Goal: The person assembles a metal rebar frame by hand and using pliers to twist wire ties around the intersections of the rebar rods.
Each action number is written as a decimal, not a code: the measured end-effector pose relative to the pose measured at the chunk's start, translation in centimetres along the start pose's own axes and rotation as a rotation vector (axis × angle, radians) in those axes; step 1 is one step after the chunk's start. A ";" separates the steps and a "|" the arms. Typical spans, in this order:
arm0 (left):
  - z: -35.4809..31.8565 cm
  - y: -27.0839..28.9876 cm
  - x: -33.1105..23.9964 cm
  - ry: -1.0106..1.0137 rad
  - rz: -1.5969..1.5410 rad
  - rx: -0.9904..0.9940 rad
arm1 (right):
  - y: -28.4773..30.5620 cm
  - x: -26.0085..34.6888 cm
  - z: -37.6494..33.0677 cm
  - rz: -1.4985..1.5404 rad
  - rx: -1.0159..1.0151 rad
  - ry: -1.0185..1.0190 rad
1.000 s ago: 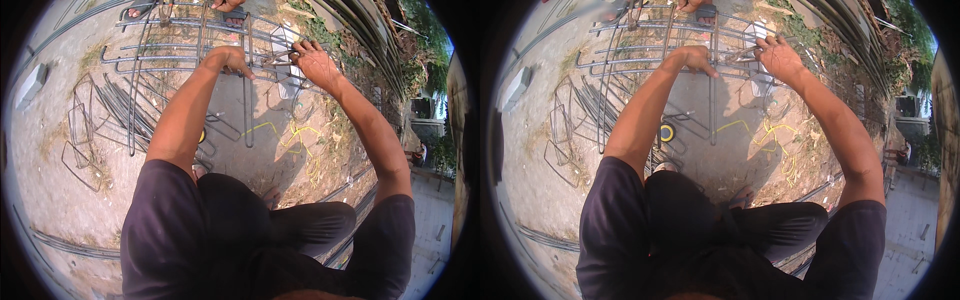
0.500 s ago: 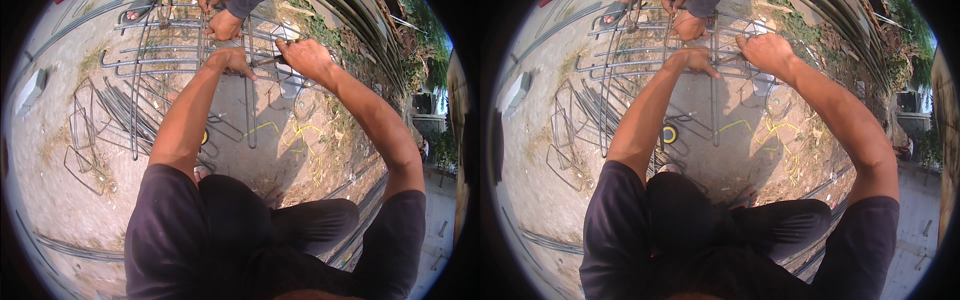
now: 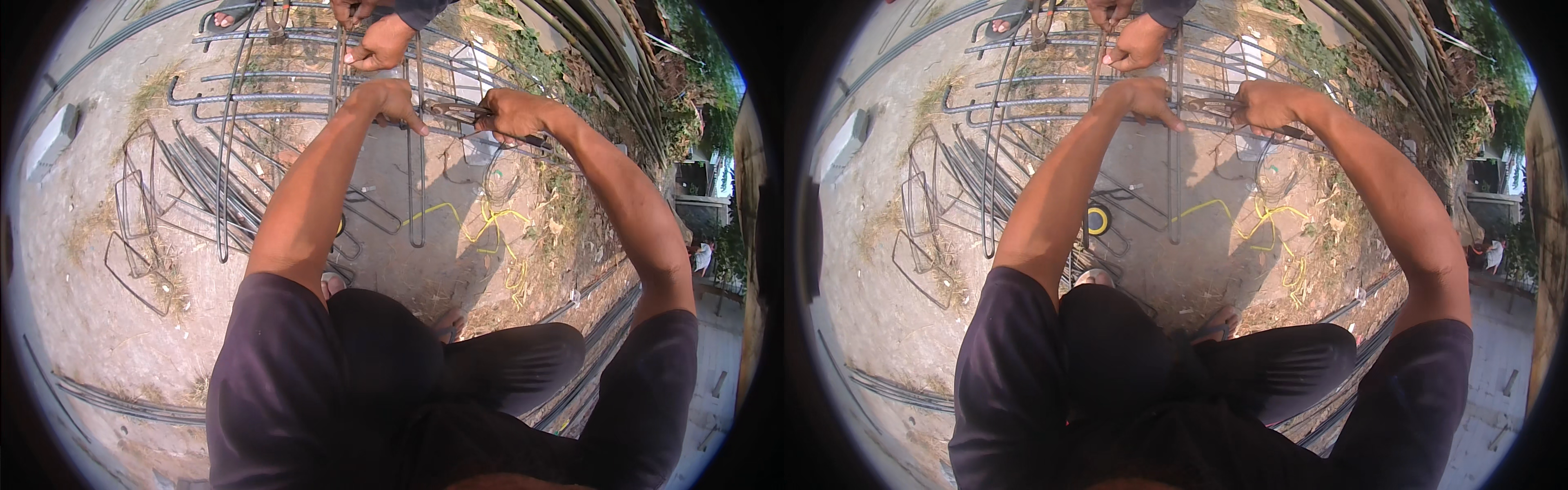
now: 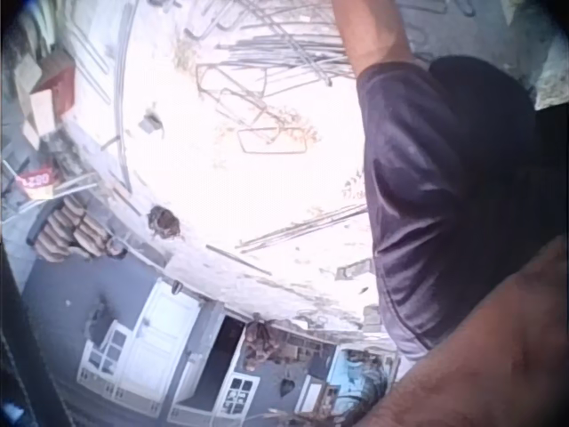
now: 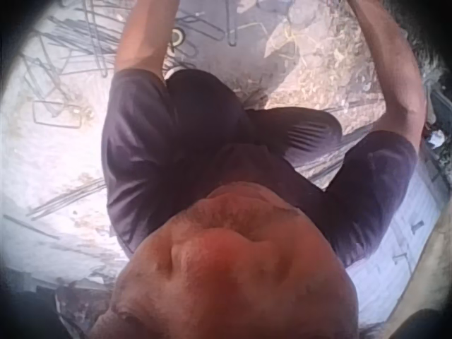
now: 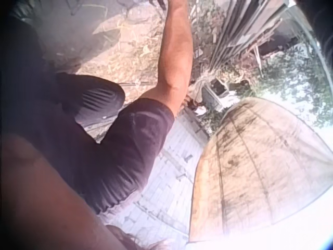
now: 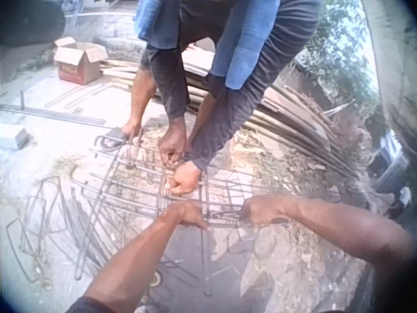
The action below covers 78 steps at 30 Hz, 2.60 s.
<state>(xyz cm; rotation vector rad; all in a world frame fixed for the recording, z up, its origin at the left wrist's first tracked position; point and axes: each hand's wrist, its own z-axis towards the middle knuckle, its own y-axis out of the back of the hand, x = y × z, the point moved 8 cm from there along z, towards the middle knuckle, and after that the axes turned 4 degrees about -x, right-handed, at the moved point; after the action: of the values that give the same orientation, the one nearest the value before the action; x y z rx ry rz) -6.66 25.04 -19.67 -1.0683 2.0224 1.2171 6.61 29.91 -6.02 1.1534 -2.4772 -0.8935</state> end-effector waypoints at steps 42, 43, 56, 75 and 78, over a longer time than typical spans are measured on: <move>0.0 0.0 0.2 -0.062 -0.022 -0.053 | -2.5 -0.9 -0.9 0.361 0.099 -0.057; 0.0 0.1 0.4 -0.065 -0.016 -0.038 | 0.4 0.8 -1.3 -0.168 -0.290 0.126; 0.0 0.0 0.0 -0.018 0.039 -0.025 | 0.8 -0.5 -1.5 0.269 -0.045 -0.119; -0.6 0.3 0.6 0.040 0.054 -0.056 | -2.2 -1.6 -1.4 0.468 -0.071 -0.106; -0.3 0.3 0.1 0.020 0.042 -0.073 | -2.3 -2.4 -1.5 0.388 0.005 -0.132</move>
<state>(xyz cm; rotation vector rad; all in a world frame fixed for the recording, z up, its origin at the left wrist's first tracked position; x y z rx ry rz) -7.04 24.79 -19.47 -1.0811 2.0393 1.3152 10.26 29.97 -6.22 0.5941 -2.6752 -0.8701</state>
